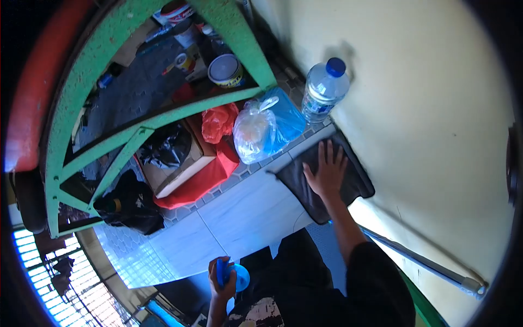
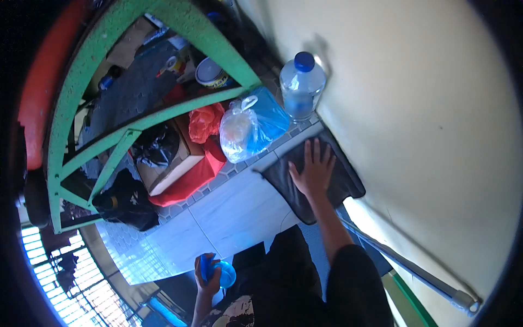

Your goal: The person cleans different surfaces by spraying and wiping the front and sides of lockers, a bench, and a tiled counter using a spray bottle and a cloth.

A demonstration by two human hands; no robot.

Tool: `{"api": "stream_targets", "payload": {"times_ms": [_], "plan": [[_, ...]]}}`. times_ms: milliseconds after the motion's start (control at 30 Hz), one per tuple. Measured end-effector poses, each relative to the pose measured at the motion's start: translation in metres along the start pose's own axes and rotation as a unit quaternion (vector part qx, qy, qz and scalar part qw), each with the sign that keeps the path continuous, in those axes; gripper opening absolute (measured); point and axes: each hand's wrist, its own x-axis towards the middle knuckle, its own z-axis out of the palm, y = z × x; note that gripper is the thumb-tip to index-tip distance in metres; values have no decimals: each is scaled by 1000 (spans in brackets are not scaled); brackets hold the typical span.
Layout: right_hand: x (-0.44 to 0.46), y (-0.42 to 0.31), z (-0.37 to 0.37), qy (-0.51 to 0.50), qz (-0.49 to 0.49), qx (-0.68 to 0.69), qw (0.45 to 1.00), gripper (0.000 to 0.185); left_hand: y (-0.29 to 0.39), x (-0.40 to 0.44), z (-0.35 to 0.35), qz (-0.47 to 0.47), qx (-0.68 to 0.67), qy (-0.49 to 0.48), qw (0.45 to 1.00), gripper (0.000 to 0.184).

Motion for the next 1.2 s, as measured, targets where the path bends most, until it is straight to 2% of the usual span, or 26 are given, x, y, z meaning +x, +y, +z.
{"api": "stream_targets", "payload": {"times_ms": [33, 100, 167, 200, 233, 300, 367, 400, 467, 500, 567, 633, 700, 733, 800, 833, 900, 967, 1033, 1100, 1133, 1200], "plan": [[6, -24, 5, 24, 30, 10, 999, 86, 0, 0, -1, 10, 24, -22, 999, 59], [-11, -83, 11, -23, -21, 37, 999, 82, 5, 3, 7, 10, 2, -10, 1000, 53], [-57, -131, 11, -117, -168, 122, 971, 80, 8, 0, 19, 8, -25, 1, 1000, 48], [-93, -136, 25, -107, -259, 178, 943, 80, 8, 0, 21, 30, -27, 3, 999, 48], [-120, -130, 20, -115, -303, 222, 919, 79, 6, 1, 17, 55, -28, 3, 998, 48], [-134, -81, 4, -198, -320, 214, 901, 81, -1, -6, 10, 17, -42, 22, 999, 48], [-116, -3, 3, -142, -281, 204, 927, 84, -10, -20, 6, -44, -61, 58, 995, 47], [-94, 25, -17, -143, -217, 128, 957, 86, -15, -24, 2, -46, -65, 69, 994, 47], [-54, 58, -19, -27, -138, -24, 990, 88, -25, -35, -4, -48, 12, 36, 998, 60], [-36, 48, -16, -29, -146, -23, 989, 88, -29, -38, -3, -44, 20, 44, 998, 57], [-5, 13, -9, -41, -17, -44, 998, 89, -41, -42, 0, -22, 12, 57, 998, 56], [-7, -47, 11, -12, -31, -67, 997, 87, -43, -46, 5, -2, 6, 68, 998, 55], [-33, -132, -14, -162, -113, -21, 980, 83, -39, -42, 9, 28, -4, 65, 997, 56], [-54, -157, -13, -223, -189, 51, 955, 80, -46, -46, 15, 28, -6, 67, 997, 56], [-134, -166, 37, -143, -377, 177, 898, 80, -66, -53, 18, -34, -74, 98, 992, 54], [-150, -155, 35, -141, -378, 175, 898, 80, -65, -53, 16, -32, -76, 99, 992, 54], [-157, -107, 30, -234, -459, 214, 830, 80, -58, -53, 14, -96, -66, 105, 988, 51], [-122, -52, 12, -254, -466, 121, 839, 82, -61, -60, 13, -104, -76, 129, 983, 50], [-77, -21, -12, -211, -376, 74, 899, 83, -65, -68, 11, -111, -85, 154, 978, 48], [-41, -19, -9, -154, -312, 56, 936, 91, -77, -75, 10, -102, -83, 155, 979, 48], [-32, -36, -6, -150, -318, 58, 934, 91, -86, -79, 11, -99, -83, 162, 978, 48], [-23, -80, 4, -98, -229, -27, 968, 97, -101, -82, 13, -16, -89, 179, 980, 48]]}}
